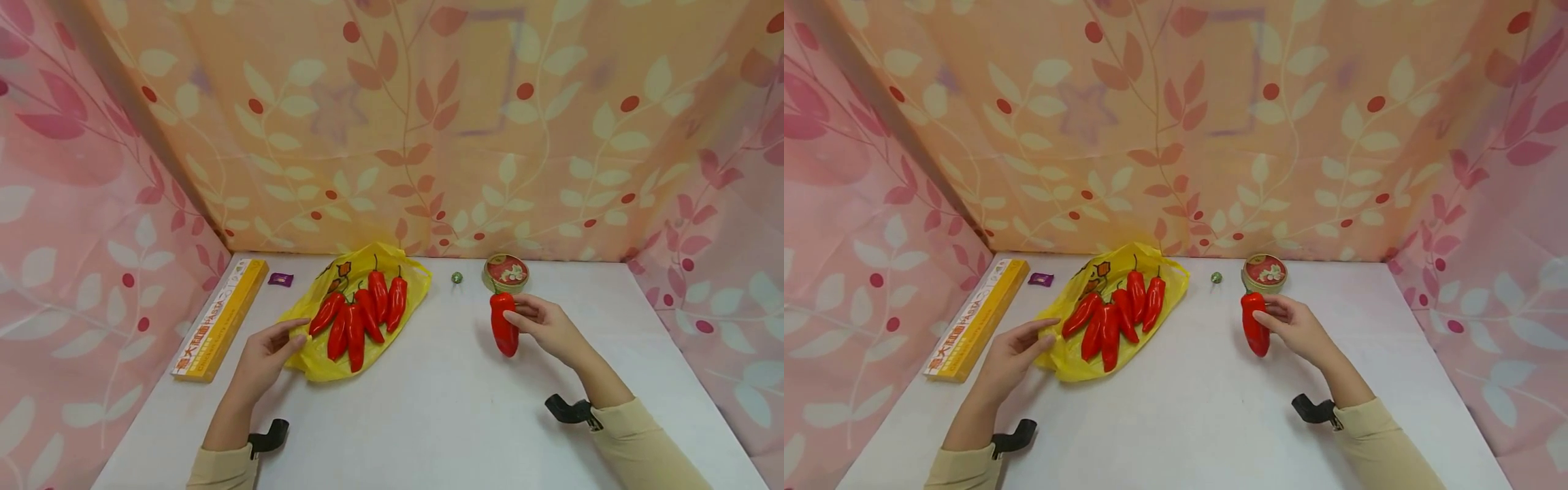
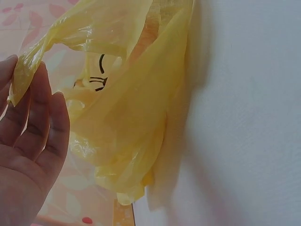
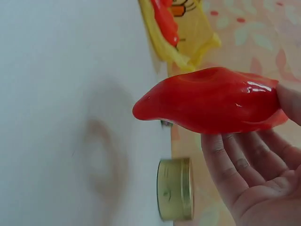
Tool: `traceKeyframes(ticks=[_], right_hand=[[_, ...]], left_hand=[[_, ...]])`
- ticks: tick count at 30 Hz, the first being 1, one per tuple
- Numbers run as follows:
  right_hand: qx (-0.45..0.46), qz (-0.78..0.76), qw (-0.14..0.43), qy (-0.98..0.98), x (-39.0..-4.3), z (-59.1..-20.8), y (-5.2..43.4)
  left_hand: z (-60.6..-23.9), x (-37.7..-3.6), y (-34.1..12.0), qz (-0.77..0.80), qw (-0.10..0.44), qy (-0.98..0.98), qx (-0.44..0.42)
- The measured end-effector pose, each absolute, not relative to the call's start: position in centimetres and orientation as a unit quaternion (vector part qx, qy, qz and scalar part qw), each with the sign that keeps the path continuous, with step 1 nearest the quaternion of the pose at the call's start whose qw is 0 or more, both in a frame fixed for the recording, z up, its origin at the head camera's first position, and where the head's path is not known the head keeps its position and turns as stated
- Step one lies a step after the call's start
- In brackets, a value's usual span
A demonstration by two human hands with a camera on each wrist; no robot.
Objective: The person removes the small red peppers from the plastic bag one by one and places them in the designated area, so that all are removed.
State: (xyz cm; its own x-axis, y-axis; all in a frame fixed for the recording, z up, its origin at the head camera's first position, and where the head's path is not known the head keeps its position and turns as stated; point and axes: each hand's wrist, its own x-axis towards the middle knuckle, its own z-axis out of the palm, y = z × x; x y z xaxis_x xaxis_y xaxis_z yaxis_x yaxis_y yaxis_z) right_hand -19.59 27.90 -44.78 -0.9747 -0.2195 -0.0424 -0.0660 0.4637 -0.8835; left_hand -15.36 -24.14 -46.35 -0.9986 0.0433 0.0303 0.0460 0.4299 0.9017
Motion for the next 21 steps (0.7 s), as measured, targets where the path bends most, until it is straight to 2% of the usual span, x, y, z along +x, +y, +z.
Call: traceKeyframes(ticks=[6, 12, 21], right_hand=[[-0.030, -0.480, 0.086, 0.872, -18.7, -44.8, 30.9], [0.029, -0.441, 0.119, 0.889, -18.2, -44.8, 34.1], [0.076, -0.393, 0.146, 0.905, -17.4, -45.9, 39.3]], left_hand=[[-46.6, -15.4, -24.3, -0.530, -0.002, -0.848, -0.022], [-46.6, -15.3, -24.2, -0.535, -0.003, -0.845, -0.020], [-46.6, -15.4, -24.0, -0.531, -0.006, -0.847, -0.027]])
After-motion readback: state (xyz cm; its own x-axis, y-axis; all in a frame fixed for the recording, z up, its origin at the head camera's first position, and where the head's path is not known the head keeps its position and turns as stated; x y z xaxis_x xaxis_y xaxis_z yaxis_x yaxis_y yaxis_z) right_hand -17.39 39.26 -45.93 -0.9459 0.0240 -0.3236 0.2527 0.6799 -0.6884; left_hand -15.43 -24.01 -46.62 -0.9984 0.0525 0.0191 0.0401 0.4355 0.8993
